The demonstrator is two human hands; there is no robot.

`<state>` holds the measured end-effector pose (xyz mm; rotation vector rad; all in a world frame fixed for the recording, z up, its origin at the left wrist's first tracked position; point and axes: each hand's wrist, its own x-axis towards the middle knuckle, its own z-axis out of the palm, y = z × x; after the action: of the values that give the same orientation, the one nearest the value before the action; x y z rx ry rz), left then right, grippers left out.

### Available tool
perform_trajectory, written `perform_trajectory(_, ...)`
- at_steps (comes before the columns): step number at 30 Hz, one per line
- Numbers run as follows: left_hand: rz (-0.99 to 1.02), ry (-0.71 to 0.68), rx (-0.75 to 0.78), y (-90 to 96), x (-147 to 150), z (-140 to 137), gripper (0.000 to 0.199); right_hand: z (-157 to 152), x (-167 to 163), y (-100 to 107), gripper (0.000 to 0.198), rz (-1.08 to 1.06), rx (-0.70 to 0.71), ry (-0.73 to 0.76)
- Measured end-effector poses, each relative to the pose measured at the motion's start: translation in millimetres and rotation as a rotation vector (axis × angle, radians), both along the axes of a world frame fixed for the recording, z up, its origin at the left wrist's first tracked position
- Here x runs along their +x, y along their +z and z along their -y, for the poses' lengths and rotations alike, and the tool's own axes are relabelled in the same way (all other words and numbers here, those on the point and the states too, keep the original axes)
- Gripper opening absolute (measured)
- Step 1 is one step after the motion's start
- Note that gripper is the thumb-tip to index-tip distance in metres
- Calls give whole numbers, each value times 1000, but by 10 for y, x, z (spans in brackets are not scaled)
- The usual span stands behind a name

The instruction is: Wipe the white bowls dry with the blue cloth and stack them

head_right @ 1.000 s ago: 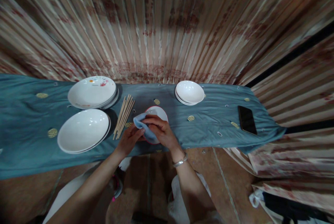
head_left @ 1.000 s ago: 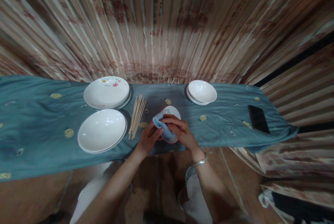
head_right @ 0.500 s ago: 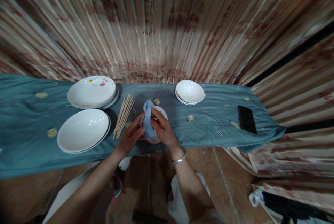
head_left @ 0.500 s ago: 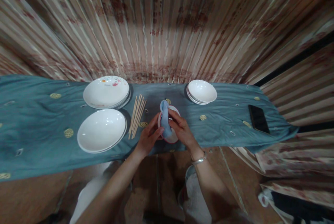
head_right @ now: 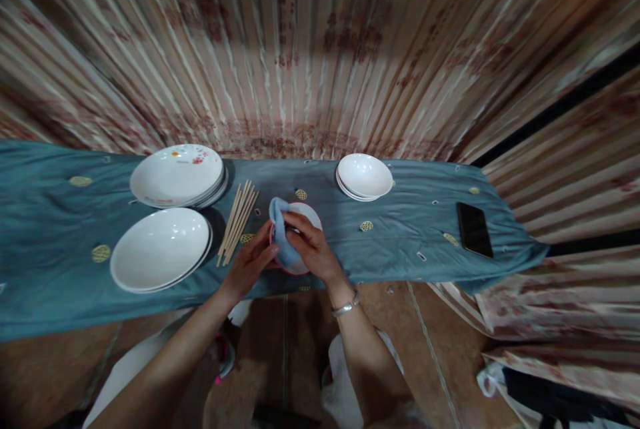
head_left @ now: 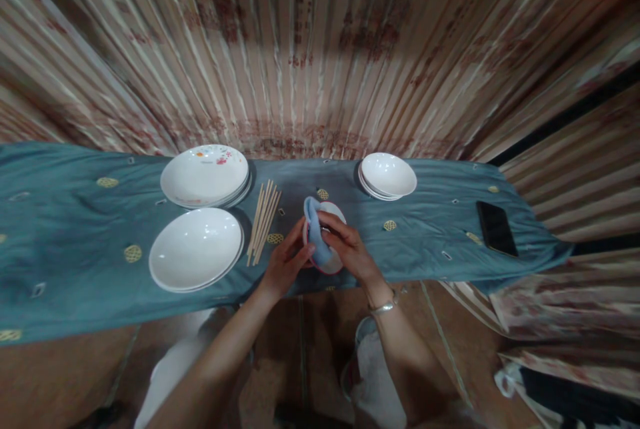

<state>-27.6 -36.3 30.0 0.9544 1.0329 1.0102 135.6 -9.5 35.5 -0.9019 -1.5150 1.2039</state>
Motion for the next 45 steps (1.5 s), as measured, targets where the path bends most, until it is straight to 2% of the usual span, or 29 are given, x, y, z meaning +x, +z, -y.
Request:
perform_trajectory(9,-12,-22,14,-53,-13,3,73,79,33,83,22,-59,-82,133)
perform_trajectory(13,-18,5,62,-56,-14,-8,82,91,65,95,20,-76,-109,181)
perform_trajectory(19,9,-31,98,-19,-29,-26,95,99,123,63,21,-19,-182,237)
perform_trajectory(22,39,-45,81,-3,-48,-23,100,100,159,33,20,-1,-223,258)
perform_trajectory(28,91,-36,-37,17,-70,-12,87,88,195,19,19,86,-248,314)
perform_trajectory(34,28,-8,-79,49,-41,-22,86,100,130,15,20,26,-234,255)
perform_trajectory(38,36,-3,-82,66,-29,-24,86,93,84,-33,21,-33,-229,152)
perform_trajectory(45,20,14,-82,72,-22,-20,86,40,38,-88,35,-102,-144,4)
